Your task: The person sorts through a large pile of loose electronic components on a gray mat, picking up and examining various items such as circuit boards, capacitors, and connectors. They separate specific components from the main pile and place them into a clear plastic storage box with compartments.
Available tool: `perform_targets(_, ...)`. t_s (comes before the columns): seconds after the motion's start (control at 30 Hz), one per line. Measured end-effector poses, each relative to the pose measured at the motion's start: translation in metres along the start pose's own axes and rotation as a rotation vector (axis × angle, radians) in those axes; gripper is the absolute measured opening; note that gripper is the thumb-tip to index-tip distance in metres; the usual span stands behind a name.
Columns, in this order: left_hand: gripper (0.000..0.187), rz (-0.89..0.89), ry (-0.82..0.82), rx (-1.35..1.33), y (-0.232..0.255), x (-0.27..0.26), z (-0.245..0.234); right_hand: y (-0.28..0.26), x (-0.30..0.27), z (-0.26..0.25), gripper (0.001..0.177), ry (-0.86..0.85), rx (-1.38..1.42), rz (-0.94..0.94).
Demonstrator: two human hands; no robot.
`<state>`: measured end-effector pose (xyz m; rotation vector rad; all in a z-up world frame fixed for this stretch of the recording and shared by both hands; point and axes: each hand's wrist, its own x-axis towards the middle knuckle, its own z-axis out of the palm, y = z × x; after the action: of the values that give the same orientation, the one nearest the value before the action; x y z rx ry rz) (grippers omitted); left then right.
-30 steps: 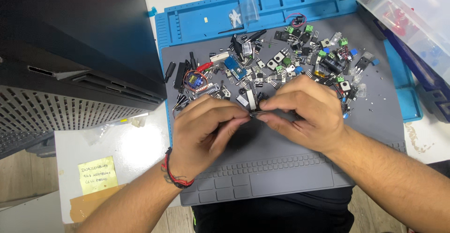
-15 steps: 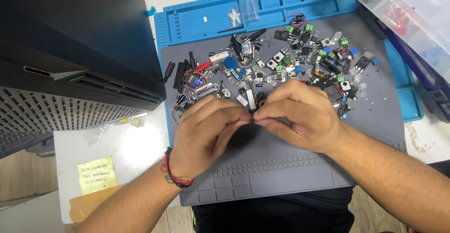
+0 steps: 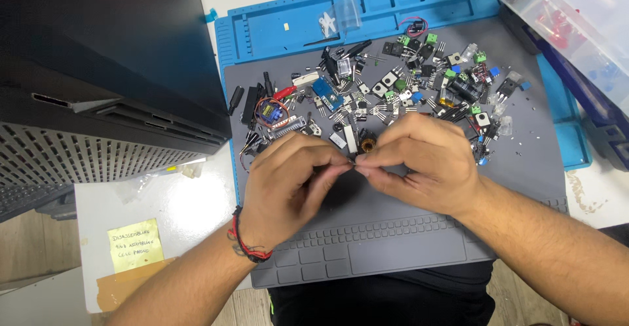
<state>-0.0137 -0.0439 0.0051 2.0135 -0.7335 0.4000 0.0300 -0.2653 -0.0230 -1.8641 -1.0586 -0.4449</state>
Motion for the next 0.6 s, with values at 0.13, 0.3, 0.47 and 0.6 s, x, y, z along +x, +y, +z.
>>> perform_targets(0.13, 0.007, -0.015, -0.017, 0.021, 0.0, -0.002, 0.005, -0.002, -0.001, 0.001, 0.01, 0.023, -0.051, -0.029)
perform_targets(0.3, 0.007, -0.01, -0.035, 0.025, 0.0, -0.004, 0.007, -0.006, -0.001, 0.004, 0.009, 0.066, -0.075, -0.042)
perform_targets(0.47, 0.007, 0.037, -0.039, -0.003, 0.0, -0.006, 0.006, -0.006, -0.004, 0.003, 0.009, 0.096, -0.126, -0.03)
perform_targets(0.6, 0.016, 0.103, -0.075, -0.038, 0.002, -0.005, -0.002, -0.011, 0.005, -0.008, 0.011, 0.126, -0.092, -0.048)
